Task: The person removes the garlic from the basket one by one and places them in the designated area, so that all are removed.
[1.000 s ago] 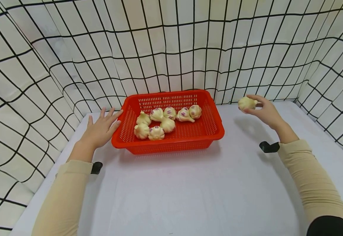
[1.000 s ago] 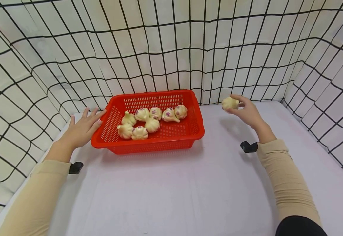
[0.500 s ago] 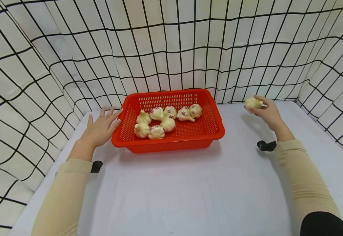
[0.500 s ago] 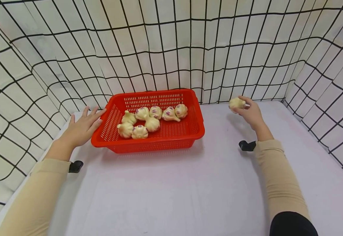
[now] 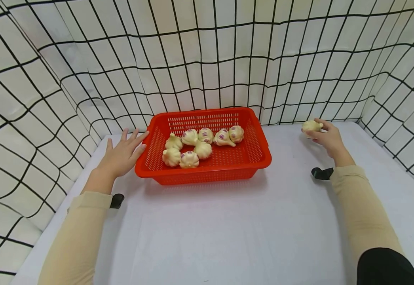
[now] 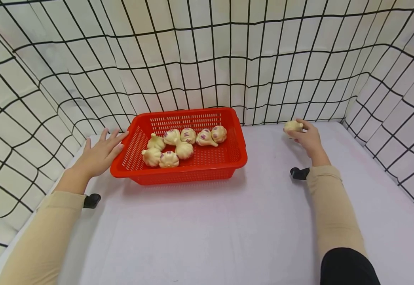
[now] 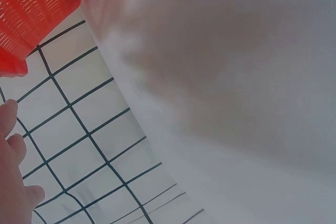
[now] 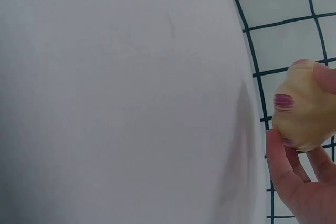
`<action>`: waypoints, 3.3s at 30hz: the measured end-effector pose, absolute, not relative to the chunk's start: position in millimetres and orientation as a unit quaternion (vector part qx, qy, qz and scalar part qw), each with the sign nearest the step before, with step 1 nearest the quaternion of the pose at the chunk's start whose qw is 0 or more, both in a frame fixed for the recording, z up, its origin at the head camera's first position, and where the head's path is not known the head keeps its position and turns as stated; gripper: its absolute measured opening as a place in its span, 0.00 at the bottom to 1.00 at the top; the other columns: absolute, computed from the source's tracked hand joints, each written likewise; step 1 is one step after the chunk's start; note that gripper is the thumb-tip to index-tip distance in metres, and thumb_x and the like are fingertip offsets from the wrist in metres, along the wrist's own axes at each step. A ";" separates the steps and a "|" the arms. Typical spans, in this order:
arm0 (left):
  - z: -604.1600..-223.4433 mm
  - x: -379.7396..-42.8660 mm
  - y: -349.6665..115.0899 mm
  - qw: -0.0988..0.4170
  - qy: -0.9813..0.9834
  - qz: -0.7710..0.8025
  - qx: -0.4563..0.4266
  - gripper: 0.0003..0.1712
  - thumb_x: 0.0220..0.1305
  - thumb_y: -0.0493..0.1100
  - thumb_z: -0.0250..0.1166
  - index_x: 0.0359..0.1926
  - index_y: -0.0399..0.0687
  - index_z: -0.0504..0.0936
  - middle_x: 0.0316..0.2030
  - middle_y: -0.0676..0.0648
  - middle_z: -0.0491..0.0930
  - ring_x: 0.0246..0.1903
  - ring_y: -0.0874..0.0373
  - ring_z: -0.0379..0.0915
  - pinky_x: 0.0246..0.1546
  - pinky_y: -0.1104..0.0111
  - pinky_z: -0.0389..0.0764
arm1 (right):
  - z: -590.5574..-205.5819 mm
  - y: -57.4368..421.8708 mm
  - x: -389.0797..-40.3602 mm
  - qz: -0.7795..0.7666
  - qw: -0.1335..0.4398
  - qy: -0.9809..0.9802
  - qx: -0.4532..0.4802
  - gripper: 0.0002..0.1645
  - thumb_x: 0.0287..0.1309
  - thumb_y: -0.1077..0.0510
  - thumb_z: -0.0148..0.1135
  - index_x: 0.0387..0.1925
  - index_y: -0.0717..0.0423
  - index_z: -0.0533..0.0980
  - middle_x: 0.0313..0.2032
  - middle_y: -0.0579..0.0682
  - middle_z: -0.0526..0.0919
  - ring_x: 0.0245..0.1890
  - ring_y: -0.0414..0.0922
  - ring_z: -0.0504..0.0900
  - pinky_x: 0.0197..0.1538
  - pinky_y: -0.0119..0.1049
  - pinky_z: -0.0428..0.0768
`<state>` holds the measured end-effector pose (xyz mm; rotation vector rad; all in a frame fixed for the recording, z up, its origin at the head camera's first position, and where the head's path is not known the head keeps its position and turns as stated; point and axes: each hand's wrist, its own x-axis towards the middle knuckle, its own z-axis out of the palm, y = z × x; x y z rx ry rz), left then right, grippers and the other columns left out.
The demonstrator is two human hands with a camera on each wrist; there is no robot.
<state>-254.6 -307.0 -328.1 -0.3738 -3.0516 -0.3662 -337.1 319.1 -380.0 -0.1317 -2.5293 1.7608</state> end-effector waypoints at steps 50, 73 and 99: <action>-326.4 -254.6 -305.2 0.014 -0.987 -0.110 -0.116 0.39 0.80 0.66 0.34 0.83 0.55 0.50 0.81 0.37 0.41 0.78 0.35 0.23 0.66 0.29 0.21 | -374.8 342.2 -339.8 0.444 0.023 -0.895 -0.031 0.47 0.72 0.53 0.60 0.80 0.64 0.47 0.76 0.73 0.50 0.73 0.73 0.54 0.70 0.65 0.62; -324.9 -253.6 -305.0 0.012 -0.987 -0.110 -0.117 0.39 0.80 0.66 0.35 0.82 0.55 0.50 0.81 0.37 0.41 0.78 0.34 0.24 0.66 0.29 0.22 | -333.7 329.8 -324.5 0.434 0.057 -0.899 0.023 0.44 0.73 0.49 0.60 0.80 0.59 0.53 0.76 0.66 0.56 0.72 0.68 0.60 0.67 0.67 0.64; -326.5 -253.0 -304.8 0.011 -0.987 -0.109 -0.115 0.39 0.79 0.66 0.34 0.82 0.55 0.50 0.81 0.38 0.41 0.78 0.35 0.23 0.66 0.29 0.21 | -284.6 248.7 -325.9 0.421 0.047 -0.895 0.142 0.38 0.72 0.53 0.62 0.76 0.57 0.62 0.72 0.61 0.67 0.68 0.60 0.70 0.66 0.62 0.71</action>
